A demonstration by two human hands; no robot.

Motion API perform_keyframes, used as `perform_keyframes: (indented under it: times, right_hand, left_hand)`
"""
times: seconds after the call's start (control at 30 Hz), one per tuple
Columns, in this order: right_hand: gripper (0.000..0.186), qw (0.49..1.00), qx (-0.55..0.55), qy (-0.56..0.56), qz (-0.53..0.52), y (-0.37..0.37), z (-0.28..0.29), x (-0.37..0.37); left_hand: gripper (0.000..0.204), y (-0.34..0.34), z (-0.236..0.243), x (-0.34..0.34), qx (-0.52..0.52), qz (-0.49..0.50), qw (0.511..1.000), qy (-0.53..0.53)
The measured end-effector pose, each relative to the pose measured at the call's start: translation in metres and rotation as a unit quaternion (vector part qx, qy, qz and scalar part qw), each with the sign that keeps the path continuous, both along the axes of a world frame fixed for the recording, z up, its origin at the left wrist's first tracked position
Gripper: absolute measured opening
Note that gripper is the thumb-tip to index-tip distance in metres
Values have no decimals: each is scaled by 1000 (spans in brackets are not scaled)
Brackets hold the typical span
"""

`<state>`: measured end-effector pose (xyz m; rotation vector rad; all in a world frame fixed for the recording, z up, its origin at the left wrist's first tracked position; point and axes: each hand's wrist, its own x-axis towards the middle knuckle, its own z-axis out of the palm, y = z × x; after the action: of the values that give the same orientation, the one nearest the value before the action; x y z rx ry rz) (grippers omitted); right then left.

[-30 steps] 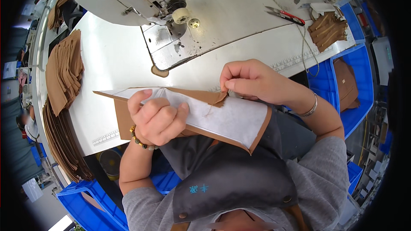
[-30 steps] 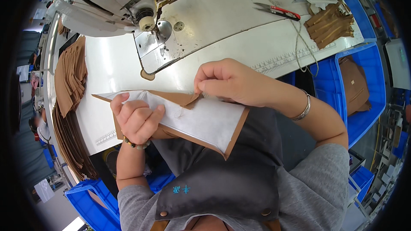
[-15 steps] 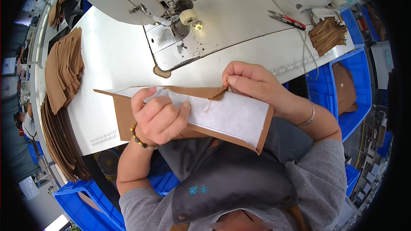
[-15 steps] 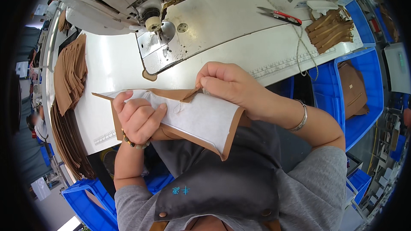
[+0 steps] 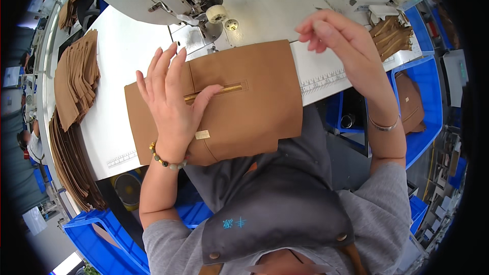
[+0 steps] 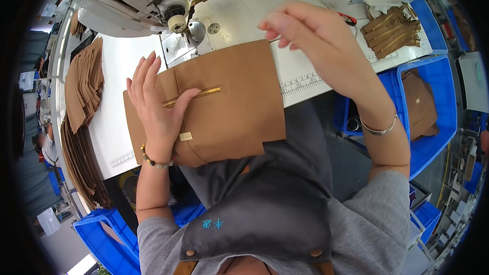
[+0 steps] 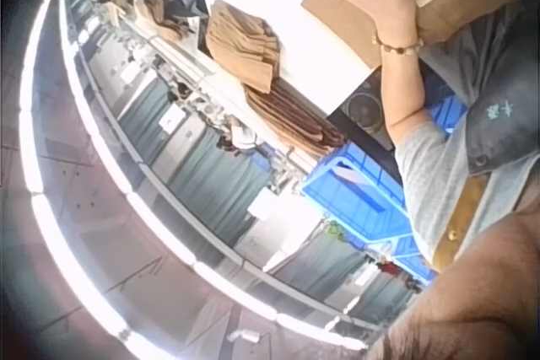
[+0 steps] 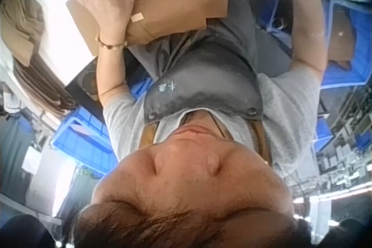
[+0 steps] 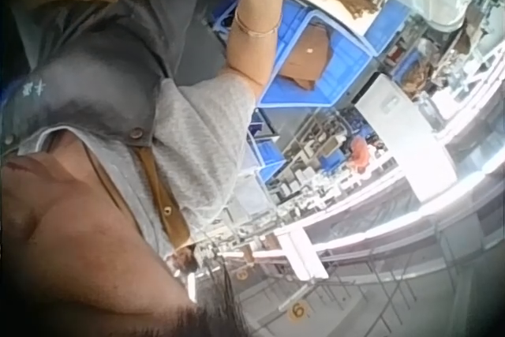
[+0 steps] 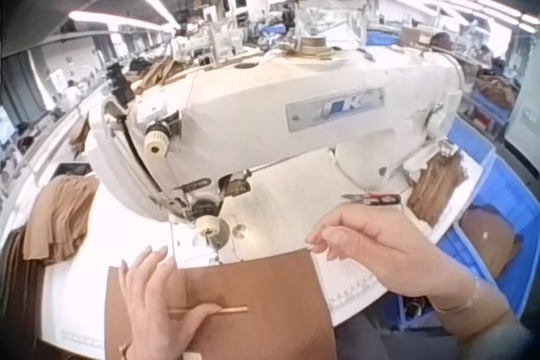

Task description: Sewing a zipper and aligning leather components using an industrial sewing machine.

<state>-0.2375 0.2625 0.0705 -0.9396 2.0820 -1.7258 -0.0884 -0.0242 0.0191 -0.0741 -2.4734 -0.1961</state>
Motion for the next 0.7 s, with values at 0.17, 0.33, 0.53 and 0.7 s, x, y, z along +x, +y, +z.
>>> perform_keyframes:
  times: [0.17, 0.33, 0.53, 0.7]
  right_hand:
    - [26, 962, 119, 246, 23, -44, -13, -6]
    - [35, 933, 247, 259, 27, -98, -37, 3]
    - [22, 891, 167, 418, 62, -59, -37, 37]
    - [12, 883, 72, 309, -346, 122, -1, 62]
  left_hand:
    - [58, -5, 3, 3, -12, -3, 1000, 3]
    - [41, 2, 10, 3, -2, -38, 998, 40]
    - [36, -20, 16, 32, -42, -62, 987, 140]
    - [28, -55, 30, 53, -65, -9, 979, 194]
